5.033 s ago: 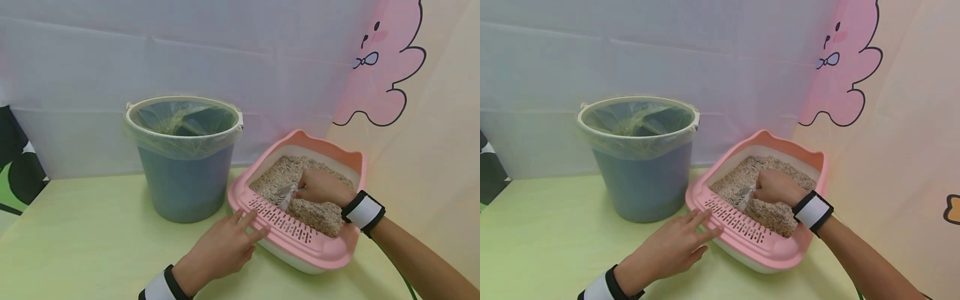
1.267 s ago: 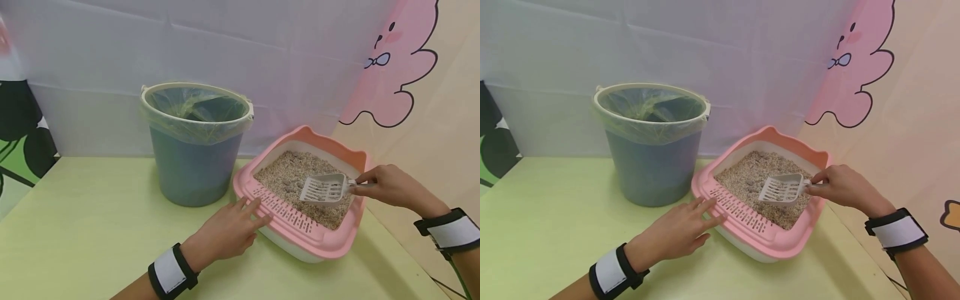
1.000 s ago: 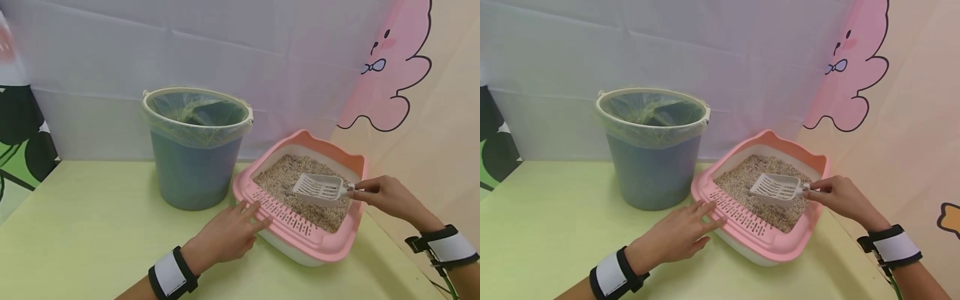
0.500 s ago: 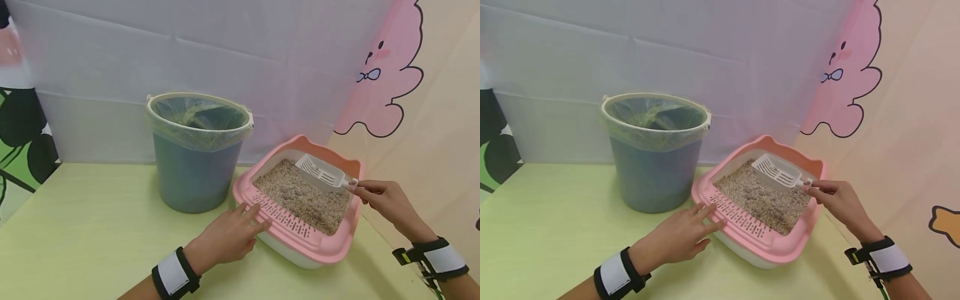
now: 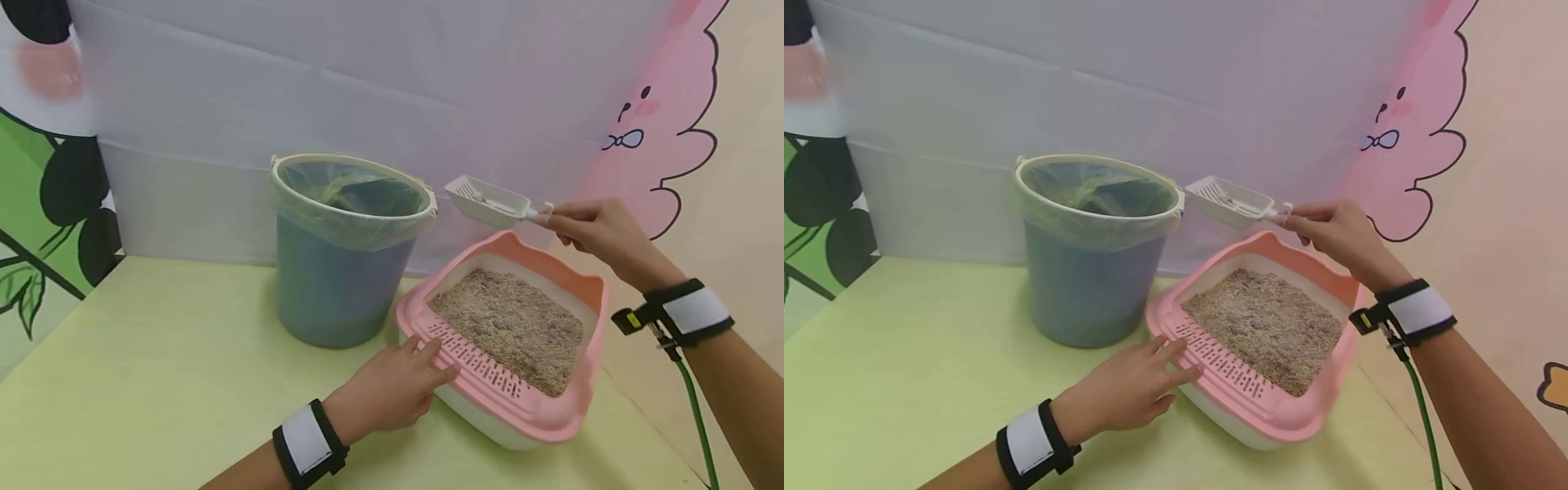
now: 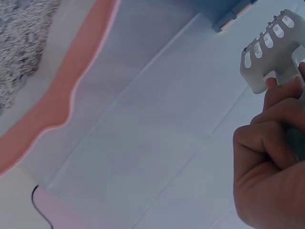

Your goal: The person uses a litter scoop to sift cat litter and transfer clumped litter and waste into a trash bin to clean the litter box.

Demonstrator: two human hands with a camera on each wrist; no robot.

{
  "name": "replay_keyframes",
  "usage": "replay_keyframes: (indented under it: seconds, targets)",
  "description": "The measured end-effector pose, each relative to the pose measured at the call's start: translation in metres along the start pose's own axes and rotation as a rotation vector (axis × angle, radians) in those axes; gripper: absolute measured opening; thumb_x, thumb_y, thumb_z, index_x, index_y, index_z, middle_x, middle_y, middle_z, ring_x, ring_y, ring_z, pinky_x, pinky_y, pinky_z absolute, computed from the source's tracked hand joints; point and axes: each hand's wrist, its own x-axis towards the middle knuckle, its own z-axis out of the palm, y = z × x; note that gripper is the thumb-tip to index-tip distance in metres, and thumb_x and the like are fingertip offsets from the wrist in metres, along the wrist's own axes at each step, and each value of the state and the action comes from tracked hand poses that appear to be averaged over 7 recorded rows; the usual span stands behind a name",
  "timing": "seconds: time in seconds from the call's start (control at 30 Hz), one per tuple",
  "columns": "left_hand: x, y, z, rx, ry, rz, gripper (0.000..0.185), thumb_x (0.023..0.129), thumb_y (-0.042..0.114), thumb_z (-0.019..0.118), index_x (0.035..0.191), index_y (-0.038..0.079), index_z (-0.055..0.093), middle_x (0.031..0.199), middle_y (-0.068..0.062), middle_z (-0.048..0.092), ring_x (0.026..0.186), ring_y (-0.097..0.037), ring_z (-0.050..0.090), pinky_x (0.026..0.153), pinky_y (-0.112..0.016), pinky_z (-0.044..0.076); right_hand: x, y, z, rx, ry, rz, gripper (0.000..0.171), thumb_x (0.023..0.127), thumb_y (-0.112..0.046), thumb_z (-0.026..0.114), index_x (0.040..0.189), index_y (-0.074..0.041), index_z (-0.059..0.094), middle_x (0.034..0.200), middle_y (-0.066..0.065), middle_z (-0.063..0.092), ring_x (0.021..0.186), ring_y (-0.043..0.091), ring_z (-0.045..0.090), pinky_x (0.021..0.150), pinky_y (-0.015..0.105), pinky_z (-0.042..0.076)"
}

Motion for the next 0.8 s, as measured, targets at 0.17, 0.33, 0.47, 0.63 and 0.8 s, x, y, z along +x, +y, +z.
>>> replay_keyframes:
  seconds: [0.17,0.33,0.47,0.63,0.8]
  targets:
    - [0.025,0.005,-0.003,0.024,-0.027,0.028,0.054,0.1,0.036,0.068,0.151,0.038,0.054,0.151,-0.008,0.058,0.121,-0.028,0.067,0.068,-0.029,0.061,0.045,-0.05,0.007,-0.177,0.009,-0.1,0.05,0.098,-0.054,0.069,0.125,-0.013,0.078,0.085,0.002,0.073,0.063,0.014,0.049,0.055,0.031,0.038]
    - [0.034,0.007,0.001,0.035,-0.051,0.026,0.055,0.1,0.039,0.068,0.153,0.041,0.051,0.154,-0.007,0.056,0.126,-0.029,0.066,0.07,-0.03,0.062,0.079,-0.091,0.051,-0.462,0.009,-0.316,0.046,0.1,-0.047,0.067,0.126,-0.01,0.077,0.113,0.017,0.08,0.064,0.023,0.062,0.058,0.035,0.044]
    - [0.028,0.01,0.007,0.032,-0.045,0.023,0.055,0.1,0.04,0.068,0.152,0.04,0.052,0.152,-0.006,0.057,0.124,-0.028,0.067,0.072,-0.032,0.063,0.089,-0.105,0.091,-0.682,0.004,-0.465,0.033,0.101,-0.036,0.068,0.119,-0.012,0.08,0.105,0.012,0.081,0.078,0.026,0.071,0.058,0.038,0.051]
    - [0.029,0.015,0.01,0.014,-0.031,0.025,0.053,0.098,0.039,0.069,0.149,0.039,0.056,0.149,-0.004,0.058,0.123,-0.025,0.066,0.075,-0.029,0.062,0.084,-0.107,0.108,-0.865,0.067,-0.652,0.019,0.102,-0.021,0.062,0.092,-0.012,0.075,0.076,0.01,0.066,0.055,0.02,0.05,0.047,0.039,0.044]
    - [0.051,0.023,0.005,-0.008,-0.073,0.071,0.053,0.099,0.037,0.069,0.15,0.04,0.055,0.149,-0.002,0.057,0.124,-0.024,0.066,0.075,-0.027,0.061,0.071,-0.09,0.083,-0.945,0.14,-0.716,0.016,0.101,-0.014,0.067,0.086,-0.01,0.068,0.07,0.012,0.059,0.051,0.019,0.041,0.045,0.04,0.044]
